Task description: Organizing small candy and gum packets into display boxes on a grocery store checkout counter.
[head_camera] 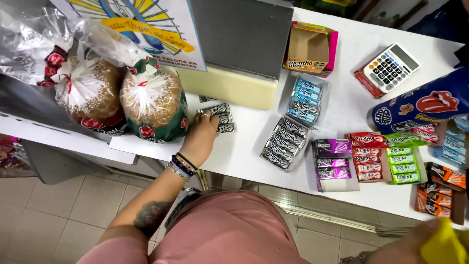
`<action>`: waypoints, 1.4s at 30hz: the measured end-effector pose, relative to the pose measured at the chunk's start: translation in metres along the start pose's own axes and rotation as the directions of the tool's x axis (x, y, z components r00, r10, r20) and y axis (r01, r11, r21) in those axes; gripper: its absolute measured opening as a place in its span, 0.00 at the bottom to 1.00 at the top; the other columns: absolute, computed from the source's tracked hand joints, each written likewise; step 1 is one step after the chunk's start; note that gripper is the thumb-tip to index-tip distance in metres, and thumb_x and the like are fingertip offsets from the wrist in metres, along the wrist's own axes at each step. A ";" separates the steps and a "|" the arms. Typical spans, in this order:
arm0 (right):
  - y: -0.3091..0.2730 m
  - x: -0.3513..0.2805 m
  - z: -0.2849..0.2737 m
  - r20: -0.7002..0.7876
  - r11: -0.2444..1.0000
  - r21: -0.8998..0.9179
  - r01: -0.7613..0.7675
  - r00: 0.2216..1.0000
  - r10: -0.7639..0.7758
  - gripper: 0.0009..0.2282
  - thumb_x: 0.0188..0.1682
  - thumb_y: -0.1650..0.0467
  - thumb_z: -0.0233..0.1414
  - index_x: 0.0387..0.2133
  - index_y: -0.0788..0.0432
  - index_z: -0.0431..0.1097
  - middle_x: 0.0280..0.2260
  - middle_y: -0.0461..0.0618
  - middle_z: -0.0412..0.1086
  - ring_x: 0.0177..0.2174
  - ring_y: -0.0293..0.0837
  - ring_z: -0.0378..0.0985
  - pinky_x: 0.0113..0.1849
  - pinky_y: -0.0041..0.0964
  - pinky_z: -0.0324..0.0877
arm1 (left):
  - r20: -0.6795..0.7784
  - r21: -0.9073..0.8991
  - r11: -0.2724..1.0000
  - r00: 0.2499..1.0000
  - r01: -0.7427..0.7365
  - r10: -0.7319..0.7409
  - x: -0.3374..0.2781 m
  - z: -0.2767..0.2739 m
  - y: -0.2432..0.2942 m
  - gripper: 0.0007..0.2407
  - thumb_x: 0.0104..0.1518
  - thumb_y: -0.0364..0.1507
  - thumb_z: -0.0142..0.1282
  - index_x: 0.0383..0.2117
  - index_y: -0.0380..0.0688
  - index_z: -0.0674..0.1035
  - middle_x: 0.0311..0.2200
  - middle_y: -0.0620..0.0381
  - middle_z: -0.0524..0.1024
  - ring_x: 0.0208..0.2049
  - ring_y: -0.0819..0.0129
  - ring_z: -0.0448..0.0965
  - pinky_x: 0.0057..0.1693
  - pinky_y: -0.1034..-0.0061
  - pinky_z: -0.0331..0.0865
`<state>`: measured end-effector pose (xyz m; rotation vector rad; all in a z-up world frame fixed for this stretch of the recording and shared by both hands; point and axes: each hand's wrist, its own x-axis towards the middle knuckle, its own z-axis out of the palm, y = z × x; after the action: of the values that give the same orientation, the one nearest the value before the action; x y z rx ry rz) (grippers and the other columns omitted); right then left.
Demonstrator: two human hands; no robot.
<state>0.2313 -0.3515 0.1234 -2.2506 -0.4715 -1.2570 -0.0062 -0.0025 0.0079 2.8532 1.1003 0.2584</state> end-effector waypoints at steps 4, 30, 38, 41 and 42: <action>-0.033 -0.037 0.019 0.549 0.702 0.542 -0.462 0.827 0.121 0.19 0.52 0.76 0.65 0.53 0.71 0.69 0.48 0.59 0.74 0.45 0.46 0.77 0.52 0.40 0.73 | 0.092 -0.038 0.998 0.995 0.048 -0.044 0.000 0.008 -0.002 0.17 0.51 0.34 0.69 0.38 0.38 0.74 0.40 0.45 0.73 0.46 0.47 0.73 0.46 0.57 0.72; -0.090 -0.110 0.043 0.980 -0.168 0.192 -0.967 0.182 0.076 0.13 0.40 0.72 0.66 0.33 0.67 0.71 0.15 0.51 0.66 0.09 0.34 0.58 0.10 0.26 0.53 | -0.095 -0.878 0.371 0.871 -0.301 0.482 -0.019 -0.030 0.137 0.18 0.58 0.22 0.56 0.57 0.46 0.77 0.52 0.51 0.81 0.47 0.61 0.84 0.54 0.73 0.76; -0.052 -0.083 0.043 0.881 -0.223 0.371 -0.902 0.265 0.391 0.17 0.40 0.75 0.62 0.42 0.59 0.67 0.32 0.55 0.75 0.26 0.40 0.75 0.16 0.26 0.55 | 0.087 -0.931 0.340 0.821 -0.135 0.564 -0.012 -0.041 0.135 0.12 0.59 0.25 0.59 0.48 0.45 0.84 0.47 0.54 0.84 0.19 0.76 0.82 0.35 0.82 0.82; -0.037 -0.063 0.027 0.797 -0.275 0.377 -0.885 0.159 0.583 0.16 0.43 0.75 0.58 0.43 0.54 0.62 0.37 0.49 0.71 0.38 0.43 0.81 0.22 0.25 0.58 | 0.245 -0.905 0.423 0.868 0.045 0.431 0.003 -0.043 0.119 0.10 0.56 0.26 0.63 0.43 0.48 0.86 0.36 0.56 0.88 0.23 0.76 0.83 0.38 0.81 0.81; -0.034 -0.061 0.022 0.775 -0.237 0.406 -0.883 0.195 0.601 0.16 0.45 0.73 0.60 0.44 0.53 0.62 0.36 0.48 0.72 0.31 0.38 0.74 0.21 0.24 0.58 | 0.180 -0.887 0.460 0.900 -0.025 0.396 0.012 -0.044 0.113 0.10 0.57 0.23 0.61 0.43 0.43 0.86 0.29 0.50 0.85 0.23 0.66 0.83 0.36 0.75 0.78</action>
<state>0.1973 -0.3144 0.0701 -1.1660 0.3097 0.1821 0.0686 -0.0777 0.0669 1.9320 0.3134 0.1986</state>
